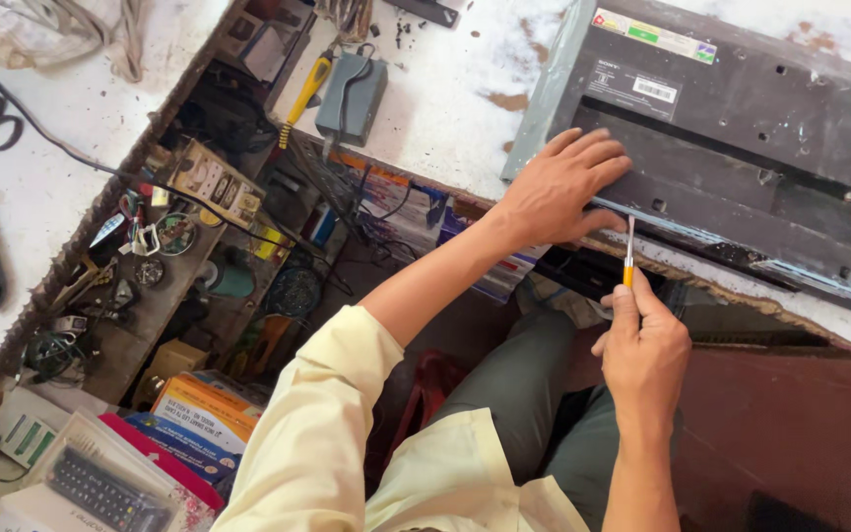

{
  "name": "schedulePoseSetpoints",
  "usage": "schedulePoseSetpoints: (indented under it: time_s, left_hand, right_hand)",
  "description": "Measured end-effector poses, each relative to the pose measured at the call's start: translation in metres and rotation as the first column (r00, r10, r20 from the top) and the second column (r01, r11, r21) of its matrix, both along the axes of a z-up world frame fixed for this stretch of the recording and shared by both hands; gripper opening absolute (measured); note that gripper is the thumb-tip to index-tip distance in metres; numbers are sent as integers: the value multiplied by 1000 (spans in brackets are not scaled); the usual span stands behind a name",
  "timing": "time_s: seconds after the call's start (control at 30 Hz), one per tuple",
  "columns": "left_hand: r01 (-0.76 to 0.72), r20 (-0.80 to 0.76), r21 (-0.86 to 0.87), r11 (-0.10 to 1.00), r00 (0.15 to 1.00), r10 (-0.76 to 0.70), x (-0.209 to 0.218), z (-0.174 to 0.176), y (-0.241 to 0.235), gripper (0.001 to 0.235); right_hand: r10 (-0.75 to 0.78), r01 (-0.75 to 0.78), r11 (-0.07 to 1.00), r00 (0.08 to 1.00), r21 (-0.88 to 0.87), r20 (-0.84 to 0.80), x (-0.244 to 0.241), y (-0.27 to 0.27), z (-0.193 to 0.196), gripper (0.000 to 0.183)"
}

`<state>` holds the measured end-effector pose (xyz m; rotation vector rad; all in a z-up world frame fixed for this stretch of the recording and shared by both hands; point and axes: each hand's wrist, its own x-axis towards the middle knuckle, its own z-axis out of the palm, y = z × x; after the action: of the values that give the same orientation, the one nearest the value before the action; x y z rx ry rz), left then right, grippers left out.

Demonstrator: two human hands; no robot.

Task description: The person uses a screwdriver to remove screws from the back panel of a small CRT television. They systematically unscrew fasteners along the edges and corners, then lift the back cover off to reveal the internal components.

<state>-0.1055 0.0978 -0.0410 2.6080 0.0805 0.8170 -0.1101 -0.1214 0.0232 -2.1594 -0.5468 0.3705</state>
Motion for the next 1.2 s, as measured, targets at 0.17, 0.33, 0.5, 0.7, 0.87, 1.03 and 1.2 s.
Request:
schedulePoseSetpoints:
  time_s: [0.17,0.33,0.5,0.7,0.87,1.03,1.2]
  left_hand:
    - [77,11,-51,996,997,-77,7,6,5,66]
    - [62,29,-59,996,998,-61,2,9,4,65]
    - [52,40,-90,995,998,-48,2,9,3,65]
    - [138,40,-110,984,990,-135,7,5,12,59]
    - [131,32,-199,971,991,-128,-6,-5,37,67]
    - [84,209,-143,986,976,-53,-11,-24,35,67]
    - [148,194,-219,965,975,-105,-10,-20,34,62]
  right_hand:
    - [0,0,1000,1000,31,1,0,0,1,38]
    - [-10,11,999,1000,30,-22,-2,3,1,38]
    - [11,-11,1000,1000,25,-6,-3,7,4,37]
    - [60,-59,998,991,-16,123,3,9,3,31]
    - [90,-81,995,981,-53,175,11,1,1,33]
    - [121,-108,992,946,-57,302,9,7,5,29]
    - [63,-69,993,996,-97,-63,17,9,23,27]
